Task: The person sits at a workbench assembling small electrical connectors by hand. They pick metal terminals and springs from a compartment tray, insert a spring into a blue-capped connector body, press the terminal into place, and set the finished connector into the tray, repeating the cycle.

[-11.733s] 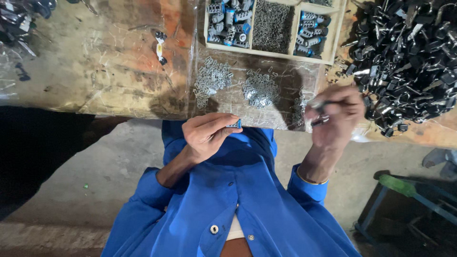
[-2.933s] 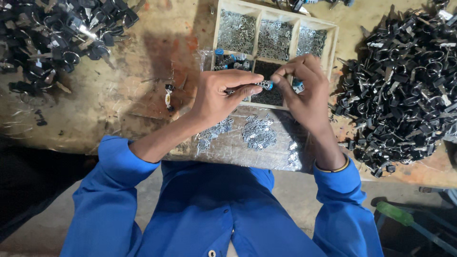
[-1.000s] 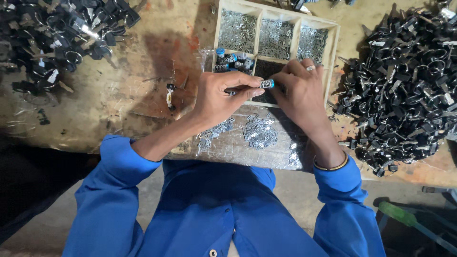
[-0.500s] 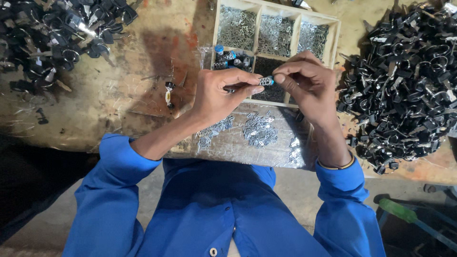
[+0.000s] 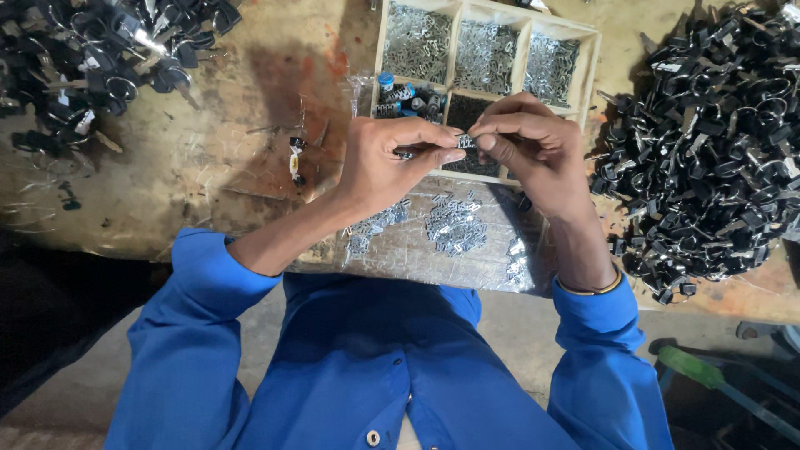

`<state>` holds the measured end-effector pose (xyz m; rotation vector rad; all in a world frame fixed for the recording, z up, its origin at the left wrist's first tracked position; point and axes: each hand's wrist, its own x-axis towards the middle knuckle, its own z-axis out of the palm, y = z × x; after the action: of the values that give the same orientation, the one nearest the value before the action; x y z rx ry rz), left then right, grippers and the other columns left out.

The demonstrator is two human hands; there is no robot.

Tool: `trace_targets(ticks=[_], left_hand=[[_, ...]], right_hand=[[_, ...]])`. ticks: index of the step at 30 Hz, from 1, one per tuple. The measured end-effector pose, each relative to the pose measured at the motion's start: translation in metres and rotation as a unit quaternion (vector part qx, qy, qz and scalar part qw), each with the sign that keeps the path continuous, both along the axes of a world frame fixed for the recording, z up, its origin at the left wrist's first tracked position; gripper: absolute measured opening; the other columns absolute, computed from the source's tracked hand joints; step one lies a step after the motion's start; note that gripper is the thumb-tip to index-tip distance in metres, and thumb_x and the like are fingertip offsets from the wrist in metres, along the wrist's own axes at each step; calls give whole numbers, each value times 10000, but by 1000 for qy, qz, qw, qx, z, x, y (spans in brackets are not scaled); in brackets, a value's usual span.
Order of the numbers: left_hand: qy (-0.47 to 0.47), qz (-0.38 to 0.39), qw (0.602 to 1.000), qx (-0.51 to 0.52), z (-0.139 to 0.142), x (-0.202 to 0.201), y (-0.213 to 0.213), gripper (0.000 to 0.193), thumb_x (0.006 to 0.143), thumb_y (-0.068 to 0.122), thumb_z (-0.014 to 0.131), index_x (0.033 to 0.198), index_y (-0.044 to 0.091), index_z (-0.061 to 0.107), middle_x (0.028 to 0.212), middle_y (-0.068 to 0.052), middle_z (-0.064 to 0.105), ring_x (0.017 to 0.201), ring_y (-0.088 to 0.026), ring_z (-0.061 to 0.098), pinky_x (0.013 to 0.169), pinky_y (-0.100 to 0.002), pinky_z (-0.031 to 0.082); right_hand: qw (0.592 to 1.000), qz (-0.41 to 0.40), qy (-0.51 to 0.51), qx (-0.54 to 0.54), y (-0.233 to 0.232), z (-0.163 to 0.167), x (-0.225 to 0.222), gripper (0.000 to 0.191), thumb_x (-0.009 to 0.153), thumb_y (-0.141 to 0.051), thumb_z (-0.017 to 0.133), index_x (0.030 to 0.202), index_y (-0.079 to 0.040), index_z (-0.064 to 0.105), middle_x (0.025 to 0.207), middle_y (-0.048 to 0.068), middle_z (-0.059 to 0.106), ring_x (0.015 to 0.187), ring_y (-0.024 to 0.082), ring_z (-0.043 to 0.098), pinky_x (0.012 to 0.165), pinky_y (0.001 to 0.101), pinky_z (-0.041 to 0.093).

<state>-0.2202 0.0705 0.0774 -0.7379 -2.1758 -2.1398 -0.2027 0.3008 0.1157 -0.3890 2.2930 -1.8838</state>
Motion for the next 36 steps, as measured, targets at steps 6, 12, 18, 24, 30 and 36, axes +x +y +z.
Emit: trace_targets(ticks=[6,12,18,24,30,36], left_hand=[[-4,-6,1000,8,-4,-1,-1,128,902,-7,828,1020,-1,778,1016,-122,793,933,-170,797,819,-273,685],[-4,0,1000,6,-5,0,1,136,898,-20,822,1025,-11,774,1026,-131,791,939,-172,794,816,-274,682],[-6,5,1000,2,-5,1,0,141,902,-15,825,1032,-15,771,1031,-129,790,947,-170,793,835,-278,682],[-11,4,1000,1,-3,0,0,140,899,-18,822,1031,-16,774,1024,-128,794,939,-166,794,824,-269,674],[-8,-6,1000,9,-3,0,-1,138,909,-27,812,1040,-12,772,1037,-130,792,950,-175,794,831,-274,675],[8,-5,1000,5,-4,-1,0,140,901,-40,814,1030,-4,774,1033,-128,790,949,-181,798,826,-272,684]], right_hand=[[1000,-9,-2,18,-4,2,0,155,1023,58,703,1156,-10,743,1174,89,670,993,120,663,833,260,583],[983,12,99,157,-1,12,0,212,974,32,768,1173,-41,766,1176,91,707,1022,165,681,841,289,556],[978,33,95,182,-1,19,2,286,977,9,753,1259,-43,745,1191,111,706,1050,196,691,881,312,562],[983,21,70,169,-6,17,1,290,991,-6,756,1278,-35,732,1187,114,704,1035,183,680,861,302,546],[982,14,76,172,-5,14,1,282,975,-2,764,1254,-33,741,1173,117,703,1025,180,672,852,298,541],[988,15,64,140,-5,12,2,260,1009,19,732,1261,-41,743,1183,112,700,1055,182,675,882,301,555]])
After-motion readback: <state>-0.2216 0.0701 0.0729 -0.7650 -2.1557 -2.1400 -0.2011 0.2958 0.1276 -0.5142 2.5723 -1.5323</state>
